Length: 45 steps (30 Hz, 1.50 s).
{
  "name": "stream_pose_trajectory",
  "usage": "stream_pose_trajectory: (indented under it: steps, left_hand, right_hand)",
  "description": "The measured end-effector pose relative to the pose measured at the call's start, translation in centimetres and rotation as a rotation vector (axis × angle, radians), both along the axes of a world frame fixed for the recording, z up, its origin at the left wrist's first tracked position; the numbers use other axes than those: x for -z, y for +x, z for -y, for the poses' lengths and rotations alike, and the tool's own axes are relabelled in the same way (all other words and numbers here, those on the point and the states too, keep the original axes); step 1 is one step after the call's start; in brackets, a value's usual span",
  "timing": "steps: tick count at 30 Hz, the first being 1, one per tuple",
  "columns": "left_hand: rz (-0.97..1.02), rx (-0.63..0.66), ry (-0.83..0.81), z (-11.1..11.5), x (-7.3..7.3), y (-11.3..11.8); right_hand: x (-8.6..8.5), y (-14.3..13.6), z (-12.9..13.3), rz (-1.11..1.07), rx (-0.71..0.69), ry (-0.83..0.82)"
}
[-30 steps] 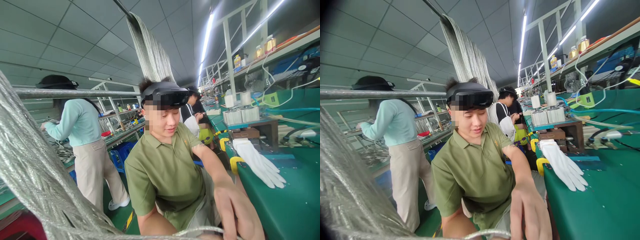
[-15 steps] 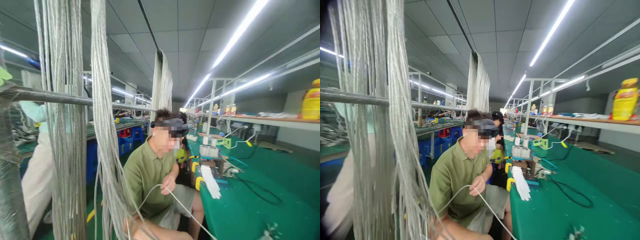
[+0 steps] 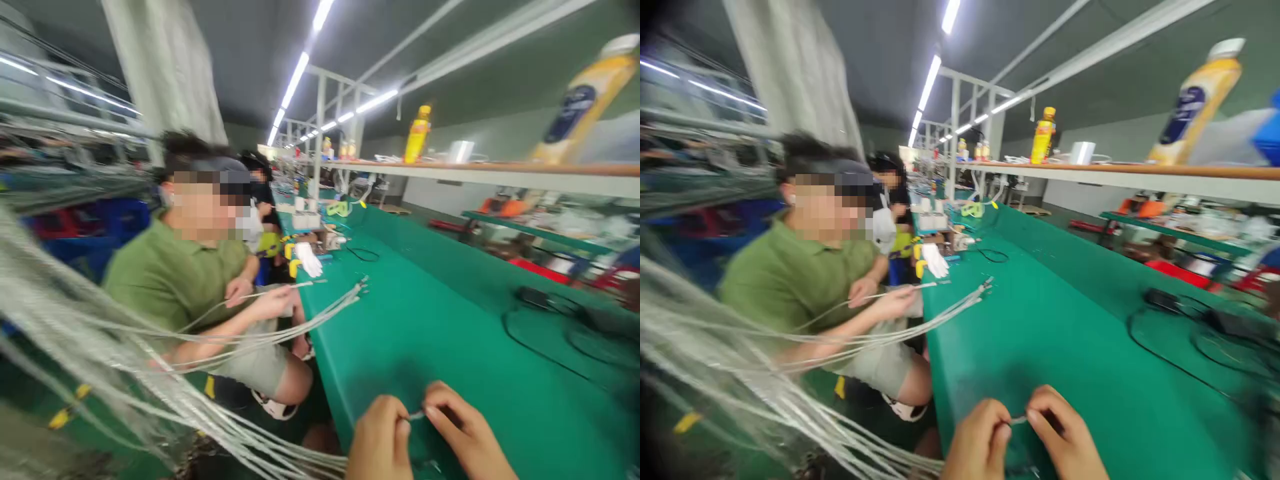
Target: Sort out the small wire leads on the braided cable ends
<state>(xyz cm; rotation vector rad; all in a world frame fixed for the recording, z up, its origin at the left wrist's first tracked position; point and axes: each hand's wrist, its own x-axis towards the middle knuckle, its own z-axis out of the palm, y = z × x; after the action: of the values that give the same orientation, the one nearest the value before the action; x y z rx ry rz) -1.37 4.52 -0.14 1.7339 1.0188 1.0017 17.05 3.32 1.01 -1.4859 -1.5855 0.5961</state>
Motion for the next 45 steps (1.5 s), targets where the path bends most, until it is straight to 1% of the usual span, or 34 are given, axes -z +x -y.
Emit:
stream_pose_trajectory:
  steps: [2,4,9,12,16,19,23,26,30,32,37,40,45]
  left_hand:
    - [-0.074,-0.011,0.066,-0.2,0.5,0.4]
    - [-0.117,-0.004,0.099,-0.3,0.7,0.5]
    - [-0.182,-0.011,0.131,-0.2,0.8,0.2]
    - [-0.21,-0.031,0.123,-0.1,1.0,0.4]
    - [-0.243,-0.035,0.101,-0.1,0.7,0.7]
    - [-0.249,-0.012,0.092,0.0,0.4,0.8]
    - [-0.254,0.009,0.063,0.0,0.3,0.8]
    - [-0.257,-0.002,0.041,0.0,0.2,0.8]
    - [-0.256,-0.032,0.068,0.1,-0.1,0.9]
    - [-0.272,-0.025,0.083,0.2,-0.1,0.9]
    - [-0.287,0.003,0.091,0.3,0.0,0.8]
    - [-0.267,0.006,0.109,0.2,0.2,0.9]
    - [-0.265,0.027,0.114,0.3,0.5,0.8]
  right_hand:
    - [0.3,0.4,0.4,-0.078,-0.069,-0.005]
    - [0.3,0.5,0.2,-0.151,-0.089,-0.011]
    - [0.1,0.4,0.1,-0.244,-0.098,-0.018]
    - [0.5,0.5,0.2,-0.267,-0.112,-0.012]
    - [1.0,0.7,0.3,-0.298,-0.093,-0.009]
    - [0.9,0.6,0.5,-0.297,-0.053,0.011]
    - [0.7,0.5,0.5,-0.264,-0.056,0.027]
    - [1.0,0.6,0.3,-0.263,-0.047,0.028]
    - [1.5,0.6,0.0,-0.287,-0.012,-0.007]
    - [1.4,0.6,0.0,-0.296,-0.023,-0.027]
    - [0.9,0.4,0.1,-0.263,-0.101,-0.06]
    - [0.8,0.4,0.0,-0.247,-0.111,-0.07]
    - [1.0,0.4,0.0,-0.203,-0.091,-0.089]
